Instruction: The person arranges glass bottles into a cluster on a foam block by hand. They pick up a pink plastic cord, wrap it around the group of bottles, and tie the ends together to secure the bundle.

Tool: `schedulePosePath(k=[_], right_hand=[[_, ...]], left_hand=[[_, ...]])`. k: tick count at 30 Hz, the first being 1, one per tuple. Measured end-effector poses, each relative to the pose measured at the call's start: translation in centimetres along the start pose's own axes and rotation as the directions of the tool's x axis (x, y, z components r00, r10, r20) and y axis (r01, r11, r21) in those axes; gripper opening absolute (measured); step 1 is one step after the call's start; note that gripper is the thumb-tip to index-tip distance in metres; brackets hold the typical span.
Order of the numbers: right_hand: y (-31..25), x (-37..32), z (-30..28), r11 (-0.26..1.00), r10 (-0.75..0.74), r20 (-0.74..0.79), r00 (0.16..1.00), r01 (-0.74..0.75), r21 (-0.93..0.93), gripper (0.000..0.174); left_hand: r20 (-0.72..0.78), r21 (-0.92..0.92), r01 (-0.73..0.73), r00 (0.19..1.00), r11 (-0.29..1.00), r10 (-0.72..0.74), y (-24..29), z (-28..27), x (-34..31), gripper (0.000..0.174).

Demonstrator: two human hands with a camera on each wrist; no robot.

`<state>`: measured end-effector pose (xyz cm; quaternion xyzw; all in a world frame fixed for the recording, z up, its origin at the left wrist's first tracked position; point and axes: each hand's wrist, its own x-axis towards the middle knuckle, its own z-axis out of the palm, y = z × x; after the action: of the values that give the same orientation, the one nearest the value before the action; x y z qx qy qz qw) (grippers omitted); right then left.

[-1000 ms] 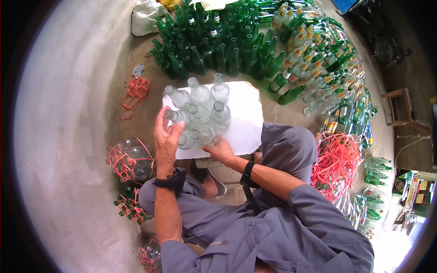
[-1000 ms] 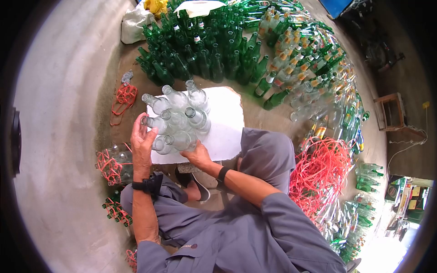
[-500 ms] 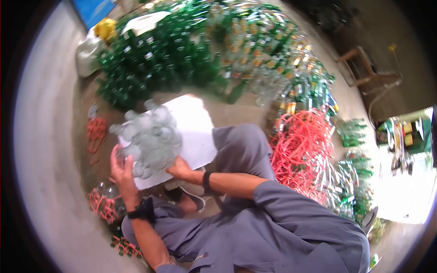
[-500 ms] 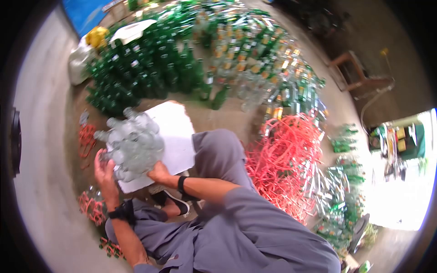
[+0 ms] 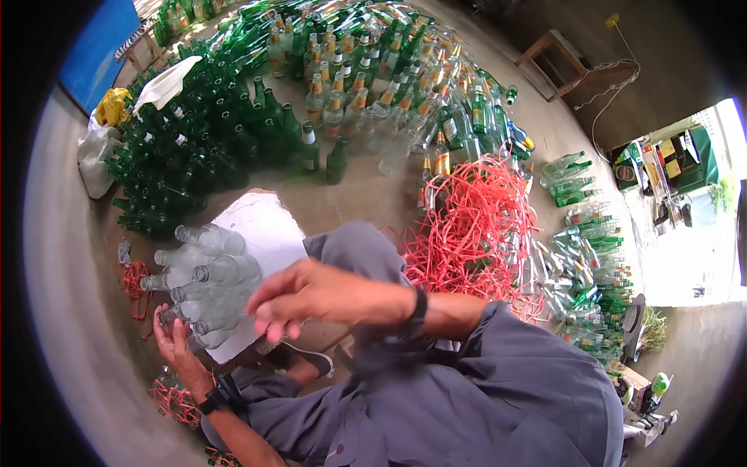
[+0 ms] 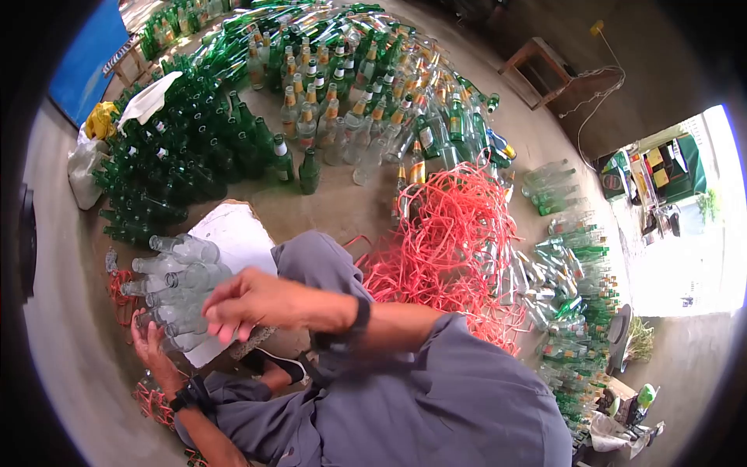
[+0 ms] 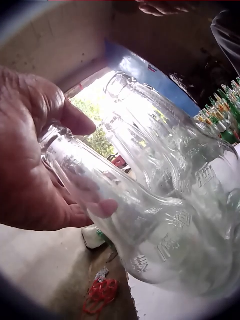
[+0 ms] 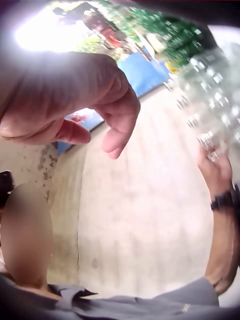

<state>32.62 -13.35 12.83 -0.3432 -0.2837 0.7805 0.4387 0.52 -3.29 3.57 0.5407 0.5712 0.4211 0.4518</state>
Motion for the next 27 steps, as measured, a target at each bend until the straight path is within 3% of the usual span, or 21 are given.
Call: schedulePosePath(k=[3,6,7,9,11,12,14,18,20,24,27], right_hand=[[-5.4,-4.2,-5.0,0.947,-0.233,-0.195,0.953,0.177,-0.266,0.030],[-6.7,-5.1,-12.7,0.861,-0.433,-0.469,0.770,0.200,-0.467,0.032],[-5.3,-4.6,-16.5,0.884,-0.424,-0.559,0.713,0.190,-0.427,0.032],[-1.3,-3.8,-23.5,0.892,-0.367,-0.684,0.630,0.031,-0.450,0.033],[4.1,-2.8,-29.5,0.929,-0.203,-0.779,0.593,-0.135,-0.345,0.035],[6.6,-2.3,-32.1,0.931,-0.198,-0.780,0.594,-0.135,-0.339,0.035],[11.6,-2.0,-35.8,0.915,-0.083,-0.857,0.509,-0.303,-0.268,0.040],[16.7,-2.5,-39.8,0.853,-0.083,-0.882,0.464,-0.425,-0.304,0.051],[17.9,-3.1,-41.1,0.505,-0.284,-0.790,0.543,-0.616,-0.605,0.062],[17.8,-4.0,-42.0,0.573,-0.200,-0.838,0.508,-0.633,-0.521,0.067],[17.4,-4.6,-43.7,0.494,-0.225,-0.881,0.417,-0.730,-0.472,0.072]], left_hand=[[0.019,-0.001,0.007,1.000,1.000,-0.007,-0.7,-0.4,0.2,0.045],[0.008,-0.023,0.019,1.000,1.000,-0.019,-0.7,-0.3,0.3,0.045],[0.018,-0.022,0.019,1.000,1.000,-0.018,-0.6,-0.3,0.3,0.046],[0.031,-0.018,0.019,0.999,1.000,-0.019,-1.1,-0.6,0.5,0.046],[0.026,-0.049,0.011,1.000,0.999,-0.010,-1.8,-0.9,0.8,0.045],[0.027,-0.043,0.013,1.000,0.999,-0.011,-1.6,-0.7,0.8,0.045],[0.029,-0.047,0.016,0.999,0.999,-0.015,-1.0,-0.3,0.5,0.045],[0.067,-0.062,0.036,0.997,0.997,-0.032,-0.8,-0.5,0.6,0.045],[0.080,-0.078,0.036,0.996,0.996,-0.030,-0.9,-0.6,0.6,0.046],[0.054,-0.076,0.041,0.998,0.996,-0.037,-0.6,-0.3,0.7,0.049],[0.099,-0.038,0.049,0.994,0.998,-0.045,-0.8,-0.9,0.6,0.046]])
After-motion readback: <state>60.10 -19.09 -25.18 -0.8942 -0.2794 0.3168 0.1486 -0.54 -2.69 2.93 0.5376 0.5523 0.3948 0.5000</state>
